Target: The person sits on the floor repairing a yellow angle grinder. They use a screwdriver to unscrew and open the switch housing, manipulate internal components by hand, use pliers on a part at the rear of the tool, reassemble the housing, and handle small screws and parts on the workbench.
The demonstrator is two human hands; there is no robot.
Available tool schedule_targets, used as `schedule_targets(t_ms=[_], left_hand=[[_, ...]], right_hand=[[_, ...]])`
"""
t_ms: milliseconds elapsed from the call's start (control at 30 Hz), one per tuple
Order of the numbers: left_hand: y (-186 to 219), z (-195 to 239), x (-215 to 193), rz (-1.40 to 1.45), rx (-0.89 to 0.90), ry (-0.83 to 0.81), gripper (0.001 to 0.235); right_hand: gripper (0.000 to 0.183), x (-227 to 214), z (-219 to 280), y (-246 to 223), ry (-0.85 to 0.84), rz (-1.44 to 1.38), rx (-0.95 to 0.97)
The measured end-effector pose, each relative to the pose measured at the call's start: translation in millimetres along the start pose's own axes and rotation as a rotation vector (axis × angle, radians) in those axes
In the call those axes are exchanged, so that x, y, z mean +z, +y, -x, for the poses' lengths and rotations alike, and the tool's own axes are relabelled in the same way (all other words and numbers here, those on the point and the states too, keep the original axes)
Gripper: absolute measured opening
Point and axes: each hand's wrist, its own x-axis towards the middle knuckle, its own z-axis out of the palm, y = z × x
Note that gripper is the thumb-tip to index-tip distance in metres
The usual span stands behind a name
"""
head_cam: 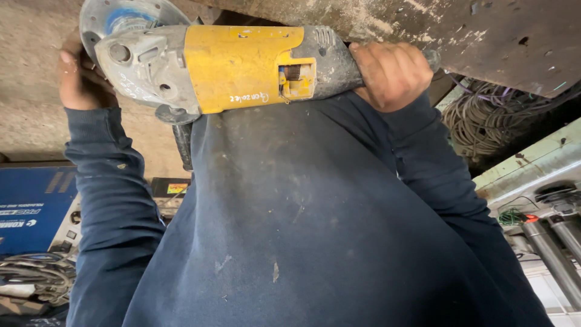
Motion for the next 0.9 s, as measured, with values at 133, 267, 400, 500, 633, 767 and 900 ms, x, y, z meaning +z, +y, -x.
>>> schedule_targets(t_ms=[133,267,400,500,633,767,900], left_hand=[[15.5,0.3,50.8,-0.063,0.046,-0.081,0.071],[-0.5,-5.1,62.7,0.096,-0.027,-0.111,0.069],[2.5,-2.3,76.4,0.179,-0.084,-0.080,0.073],[8.7,0.8,82.9,0.194,-0.088,-0.047,0.071],[11.2,0.2,86.3,0.151,-0.062,-0.033,0.064],[-0.4,-4.0,74.8,0.003,-0.010,0.052,0.051],[5.2,-12.2,81.9,-0.133,0.043,0.075,0.044]], right_hand=[[0.058,-2.2,-4.1,-2.3,0.023,-0.049,0.014],[0.063,-6.7,-3.2,-3.1,-0.031,-0.035,0.024],[0.058,-3.5,-0.3,-2.4,-0.019,-0.034,0.020],[0.064,-4.2,-1.9,-3.3,-0.021,-0.038,0.025],[0.054,-10.7,-9.7,-2.2,-0.012,-0.089,0.058],[0.073,-25.8,-23.7,0.1,-0.032,-0.165,0.017],[0.072,-31.0,-27.3,-3.6,-0.053,-0.160,0.042]])
